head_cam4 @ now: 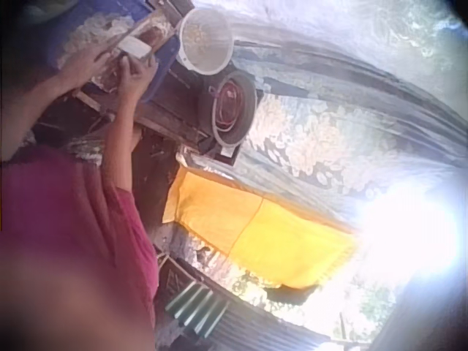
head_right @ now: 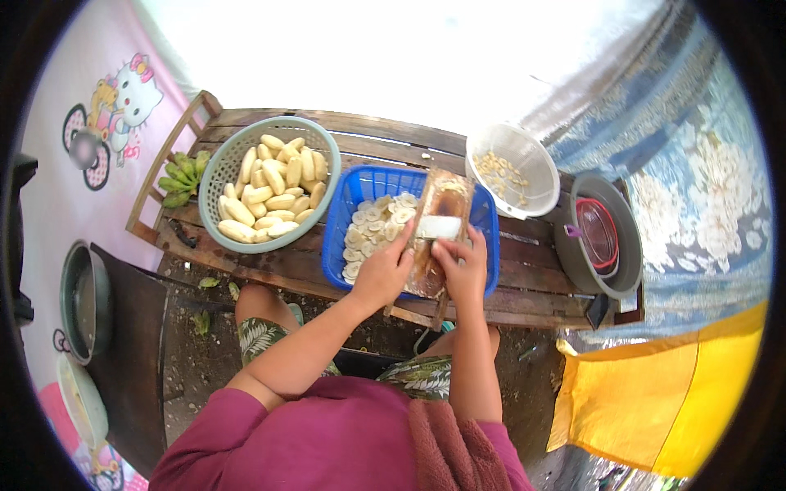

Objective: The person sits on the floor and uses a manual banana slicer to cut peeled bananas into thin slices. Slices fall into a blue basket below the slicer. The person repeatedly picks bananas from a green basket, slices them, and places the remaining pieces back.

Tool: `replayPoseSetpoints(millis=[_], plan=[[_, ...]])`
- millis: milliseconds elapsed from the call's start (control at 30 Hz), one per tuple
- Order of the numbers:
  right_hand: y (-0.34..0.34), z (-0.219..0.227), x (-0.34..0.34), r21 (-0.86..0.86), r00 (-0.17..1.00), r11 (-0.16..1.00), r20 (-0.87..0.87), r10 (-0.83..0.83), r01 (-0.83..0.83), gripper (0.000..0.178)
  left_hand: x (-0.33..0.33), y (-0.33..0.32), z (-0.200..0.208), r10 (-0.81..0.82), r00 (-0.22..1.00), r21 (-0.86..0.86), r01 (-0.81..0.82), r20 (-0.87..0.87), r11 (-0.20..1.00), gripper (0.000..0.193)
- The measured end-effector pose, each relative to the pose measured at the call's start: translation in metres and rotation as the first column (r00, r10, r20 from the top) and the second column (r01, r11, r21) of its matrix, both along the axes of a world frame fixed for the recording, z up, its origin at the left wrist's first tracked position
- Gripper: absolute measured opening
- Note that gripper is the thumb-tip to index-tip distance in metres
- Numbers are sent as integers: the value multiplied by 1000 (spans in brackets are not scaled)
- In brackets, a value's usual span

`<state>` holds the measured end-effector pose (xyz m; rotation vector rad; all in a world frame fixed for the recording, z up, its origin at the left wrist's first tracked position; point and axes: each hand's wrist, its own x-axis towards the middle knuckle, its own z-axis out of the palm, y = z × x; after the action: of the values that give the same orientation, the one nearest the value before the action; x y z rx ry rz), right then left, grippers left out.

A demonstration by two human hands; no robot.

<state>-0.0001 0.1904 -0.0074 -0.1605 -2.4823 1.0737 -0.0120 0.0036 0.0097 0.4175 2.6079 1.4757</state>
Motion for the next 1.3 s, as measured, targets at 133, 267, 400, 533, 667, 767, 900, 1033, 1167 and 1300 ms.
replayPoseSetpoints(millis=[133, 267, 400, 533, 667, 767, 900, 1033, 1167, 1300], plan=[[-9, 3, 29, 1, 996, 999, 76, -42, 42, 23, 1, 1, -1, 19, 997, 31, -16, -78, 999, 58], [11, 9, -34, -154, 999, 988, -21, -30, 26, 22, 1, 2, -4, 22, 999, 18, -21, -28, 1000, 59], [13, 7, -50, -168, 998, 984, -2, -59, 58, 23, -1, 1, -4, 8, 999, 24, -7, -48, 1000, 59], [-7, 4, 10, -72, 999, 997, 13, -32, 33, 22, 0, 0, -5, 5, 998, 44, -2, -64, 999, 59], [-9, 3, 29, -2, 1000, 1000, 17, -16, 16, 23, -1, 1, -5, 2, 1000, 43, 0, -30, 999, 59], [6, 3, -19, -40, 999, 998, -5, -41, 40, 24, -2, 2, -4, -2, 1000, 22, 2, -13, 1000, 59], [14, 4, -62, -172, 995, 980, -9, -98, 95, 25, -1, 1, -1, 7, 1000, 13, -7, -20, 1000, 59], [1, 4, -19, -209, 1000, 978, -5, -20, 19, 22, 0, 0, 0, 12, 999, 14, -12, -34, 1000, 59], [-4, 2, 22, -173, 996, 985, 90, -5, 21, 21, 0, 1, 0, 15, 999, 3, -15, -45, 1000, 58], [10, 6, -22, -212, 1000, 977, 15, 6, -3, 20, 0, 1, 0, 6, 1000, 4, -6, -9, 1000, 59]])
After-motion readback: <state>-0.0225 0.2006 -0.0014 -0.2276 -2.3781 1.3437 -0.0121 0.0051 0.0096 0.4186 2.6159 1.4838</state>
